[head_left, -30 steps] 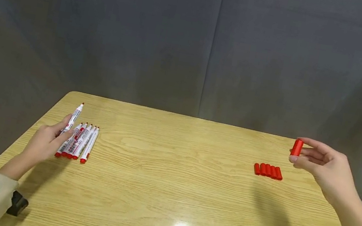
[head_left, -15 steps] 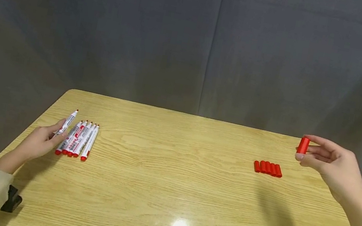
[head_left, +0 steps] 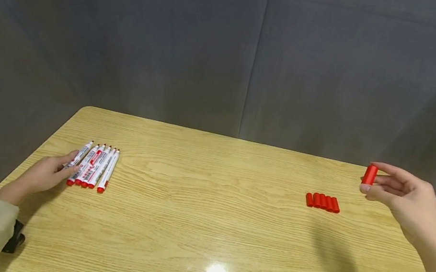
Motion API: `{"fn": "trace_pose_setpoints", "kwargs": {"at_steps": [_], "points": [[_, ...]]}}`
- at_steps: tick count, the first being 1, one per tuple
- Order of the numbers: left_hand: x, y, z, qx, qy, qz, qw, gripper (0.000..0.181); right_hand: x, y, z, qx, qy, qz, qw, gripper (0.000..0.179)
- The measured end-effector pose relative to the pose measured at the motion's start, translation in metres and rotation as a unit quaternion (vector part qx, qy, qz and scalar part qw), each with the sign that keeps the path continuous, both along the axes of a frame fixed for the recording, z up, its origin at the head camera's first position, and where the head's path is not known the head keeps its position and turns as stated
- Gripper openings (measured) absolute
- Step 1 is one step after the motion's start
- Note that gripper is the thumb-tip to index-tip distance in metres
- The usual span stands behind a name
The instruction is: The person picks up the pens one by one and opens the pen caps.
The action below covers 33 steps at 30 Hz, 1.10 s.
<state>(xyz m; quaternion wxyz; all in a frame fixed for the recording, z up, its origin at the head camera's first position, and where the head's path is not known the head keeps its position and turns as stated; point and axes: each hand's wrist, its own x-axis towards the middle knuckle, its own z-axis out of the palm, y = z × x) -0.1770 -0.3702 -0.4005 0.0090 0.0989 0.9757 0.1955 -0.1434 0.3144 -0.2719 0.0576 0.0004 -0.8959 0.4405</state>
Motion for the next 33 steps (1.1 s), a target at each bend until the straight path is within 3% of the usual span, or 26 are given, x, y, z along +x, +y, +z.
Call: {"fn": "trace_pose_setpoints", "kwargs": {"at_steps": [9, 17, 24, 28, 33], "points": [[-0.006, 0.003, -0.005, -0.026, -0.056, 0.026, 0.9977, 0.074, 0.0, 0.005, -0.002, -0.041, 0.019, 0.004, 0.999, 0.048], [-0.002, 0.0, -0.009, -0.05, -0.054, 0.006, 0.9973, 0.073, 0.0, 0.013, -0.002, -0.056, 0.023, 0.021, 0.9979, 0.043], [0.002, -0.008, -0.01, -0.079, -0.072, 0.025, 0.994, 0.075, -0.01, 0.018, -0.011, -0.048, 0.004, 0.05, 0.9976, 0.042], [0.004, -0.006, -0.003, -0.094, -0.057, 0.031, 0.9935, 0.075, -0.018, 0.023, -0.02, -0.057, -0.005, 0.076, 0.9955, 0.044], [0.003, 0.001, 0.009, -0.077, -0.02, 0.03, 0.9964, 0.072, -0.025, 0.027, -0.031, -0.014, -0.012, 0.081, 0.9966, 0.045]]}}
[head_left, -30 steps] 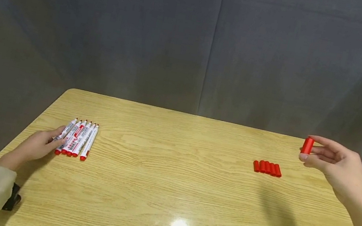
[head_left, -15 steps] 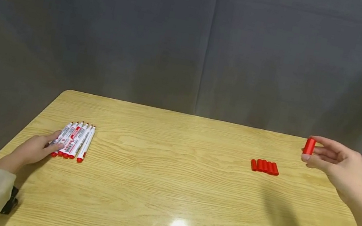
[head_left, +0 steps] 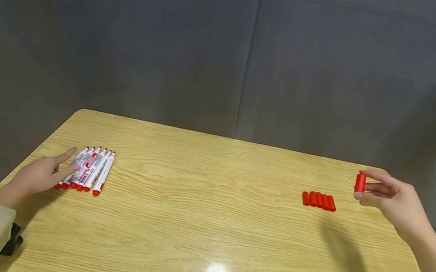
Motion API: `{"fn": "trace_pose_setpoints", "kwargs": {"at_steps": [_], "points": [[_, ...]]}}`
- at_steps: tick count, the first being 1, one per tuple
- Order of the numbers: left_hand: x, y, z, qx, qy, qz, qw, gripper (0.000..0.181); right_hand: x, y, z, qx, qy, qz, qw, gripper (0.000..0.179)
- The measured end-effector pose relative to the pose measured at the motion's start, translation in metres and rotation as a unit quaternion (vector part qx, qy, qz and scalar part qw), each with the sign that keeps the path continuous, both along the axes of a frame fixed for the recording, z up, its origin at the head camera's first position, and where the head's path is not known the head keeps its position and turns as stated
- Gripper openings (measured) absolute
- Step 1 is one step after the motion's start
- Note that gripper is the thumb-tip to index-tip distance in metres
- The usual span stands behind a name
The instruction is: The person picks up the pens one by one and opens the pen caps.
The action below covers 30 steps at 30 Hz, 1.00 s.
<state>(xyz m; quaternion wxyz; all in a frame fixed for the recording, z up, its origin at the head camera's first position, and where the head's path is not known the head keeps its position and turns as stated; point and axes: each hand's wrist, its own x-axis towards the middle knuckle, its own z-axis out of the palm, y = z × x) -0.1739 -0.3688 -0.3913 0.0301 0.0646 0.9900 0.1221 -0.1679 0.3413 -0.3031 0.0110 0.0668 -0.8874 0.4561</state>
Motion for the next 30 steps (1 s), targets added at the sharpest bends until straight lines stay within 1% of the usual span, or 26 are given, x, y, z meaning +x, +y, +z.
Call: {"fn": "trace_pose_setpoints", "kwargs": {"at_steps": [4, 7, 10, 13, 17, 22, 24, 30], "points": [[0.001, 0.009, 0.01, 0.029, 0.02, -0.005, 0.9993, 0.07, -0.005, 0.003, -0.007, 0.034, 0.0, -0.004, 0.9994, 0.044], [0.002, 0.015, 0.018, 0.048, 0.038, -0.009, 0.9981, 0.068, -0.007, 0.006, -0.012, 0.046, -0.003, -0.005, 0.9989, 0.047], [0.002, 0.021, 0.024, 0.053, 0.053, -0.016, 0.9971, 0.068, -0.01, 0.009, -0.018, 0.059, -0.006, -0.002, 0.9982, 0.054], [0.004, 0.029, 0.029, 0.052, 0.066, -0.03, 0.996, 0.067, -0.013, 0.013, -0.025, 0.065, -0.009, 0.003, 0.9978, 0.06], [0.005, 0.041, 0.034, 0.059, 0.077, -0.045, 0.9942, 0.067, -0.017, 0.018, -0.034, 0.057, -0.016, 0.013, 0.9982, 0.063], [0.005, 0.053, 0.04, 0.078, 0.075, -0.056, 0.9926, 0.067, -0.022, 0.023, -0.047, 0.039, -0.024, 0.029, 0.9985, 0.063], [0.005, 0.057, 0.041, 0.083, 0.078, -0.063, 0.9914, 0.067, -0.025, 0.024, -0.052, 0.02, -0.031, 0.035, 0.9987, 0.064], [0.007, 0.069, 0.044, 0.107, 0.105, -0.092, 0.9844, 0.064, -0.03, 0.028, -0.062, 0.018, -0.036, 0.051, 0.9979, 0.061]]}}
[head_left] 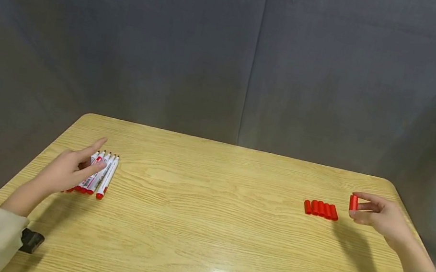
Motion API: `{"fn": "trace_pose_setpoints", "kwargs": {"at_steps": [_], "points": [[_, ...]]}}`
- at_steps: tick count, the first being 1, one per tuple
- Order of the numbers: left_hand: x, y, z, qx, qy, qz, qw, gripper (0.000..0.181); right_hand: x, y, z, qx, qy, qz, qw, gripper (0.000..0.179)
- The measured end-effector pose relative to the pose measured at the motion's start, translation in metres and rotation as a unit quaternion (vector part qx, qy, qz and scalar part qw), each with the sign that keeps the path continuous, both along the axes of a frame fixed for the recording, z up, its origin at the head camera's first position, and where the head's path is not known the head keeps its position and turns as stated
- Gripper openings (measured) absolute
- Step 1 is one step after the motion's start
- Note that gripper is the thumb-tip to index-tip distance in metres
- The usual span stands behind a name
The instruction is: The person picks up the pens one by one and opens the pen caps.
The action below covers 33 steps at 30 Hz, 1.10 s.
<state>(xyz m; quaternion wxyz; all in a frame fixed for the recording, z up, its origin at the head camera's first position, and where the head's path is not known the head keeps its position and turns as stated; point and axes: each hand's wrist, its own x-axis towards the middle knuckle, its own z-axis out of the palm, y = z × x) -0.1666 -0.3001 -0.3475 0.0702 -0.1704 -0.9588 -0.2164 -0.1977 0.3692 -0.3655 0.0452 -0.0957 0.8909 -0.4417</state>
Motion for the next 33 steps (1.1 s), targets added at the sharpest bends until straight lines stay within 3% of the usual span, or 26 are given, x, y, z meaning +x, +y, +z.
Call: {"fn": "trace_pose_setpoints", "kwargs": {"at_steps": [11, 17, 21, 26, 33], "points": [[0.006, 0.022, 0.005, 0.014, 0.041, -0.041, 0.9982, 0.063, -0.009, -0.005, -0.017, 0.021, -0.038, -0.009, 0.999, 0.06], [0.009, 0.03, 0.009, 0.034, 0.039, -0.069, 0.9963, 0.063, -0.014, -0.007, -0.025, 0.031, -0.041, -0.015, 0.9986, 0.058], [0.01, 0.033, 0.011, 0.039, 0.058, -0.087, 0.9938, 0.062, -0.019, -0.006, -0.03, 0.014, -0.066, -0.017, 0.9976, 0.059], [0.011, 0.035, 0.01, 0.036, 0.081, -0.095, 0.9915, 0.063, -0.023, -0.003, -0.037, -0.014, -0.108, -0.022, 0.9938, 0.062], [0.011, 0.035, 0.01, 0.039, 0.083, -0.098, 0.9909, 0.064, -0.027, 0.003, -0.045, -0.015, -0.111, -0.02, 0.9935, 0.061]]}}
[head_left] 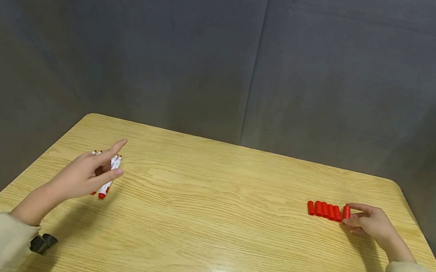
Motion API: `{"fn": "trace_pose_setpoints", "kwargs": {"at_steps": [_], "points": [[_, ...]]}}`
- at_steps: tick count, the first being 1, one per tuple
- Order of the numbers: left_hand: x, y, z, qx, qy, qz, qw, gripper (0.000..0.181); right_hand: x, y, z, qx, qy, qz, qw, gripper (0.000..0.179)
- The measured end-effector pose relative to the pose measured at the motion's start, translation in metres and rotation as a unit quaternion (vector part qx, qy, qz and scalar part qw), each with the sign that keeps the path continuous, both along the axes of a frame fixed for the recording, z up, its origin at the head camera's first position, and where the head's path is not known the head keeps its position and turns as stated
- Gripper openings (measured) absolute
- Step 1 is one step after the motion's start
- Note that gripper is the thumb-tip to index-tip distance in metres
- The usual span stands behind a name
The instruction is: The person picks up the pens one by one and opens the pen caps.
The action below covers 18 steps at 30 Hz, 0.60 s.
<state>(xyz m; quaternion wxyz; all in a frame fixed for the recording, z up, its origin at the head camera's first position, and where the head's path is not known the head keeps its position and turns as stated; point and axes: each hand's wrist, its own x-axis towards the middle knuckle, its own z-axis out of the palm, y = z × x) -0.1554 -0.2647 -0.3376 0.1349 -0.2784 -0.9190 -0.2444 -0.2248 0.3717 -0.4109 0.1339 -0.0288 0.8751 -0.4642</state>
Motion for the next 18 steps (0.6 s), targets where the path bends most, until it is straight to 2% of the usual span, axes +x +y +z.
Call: {"fn": "trace_pose_setpoints", "kwargs": {"at_steps": [8, 12, 15, 18], "points": [[-0.002, 0.003, -0.002, -0.003, -0.004, 0.006, 1.0, 0.064, 0.0, 0.003, -0.006, 0.015, 0.007, -0.015, 0.9998, 0.063], [-0.003, 0.006, -0.003, -0.004, 0.005, 0.001, 1.0, 0.063, 0.004, 0.004, -0.004, 0.033, 0.019, -0.018, 0.9991, 0.06], [-0.003, 0.009, -0.004, -0.001, 0.024, -0.012, 0.9997, 0.063, 0.009, 0.002, 0.003, 0.072, 0.046, -0.033, 0.9958, 0.055], [-0.003, 0.013, -0.006, -0.008, 0.035, -0.006, 0.9994, 0.064, 0.017, -0.004, 0.015, 0.107, 0.093, -0.037, 0.9892, 0.052]]}}
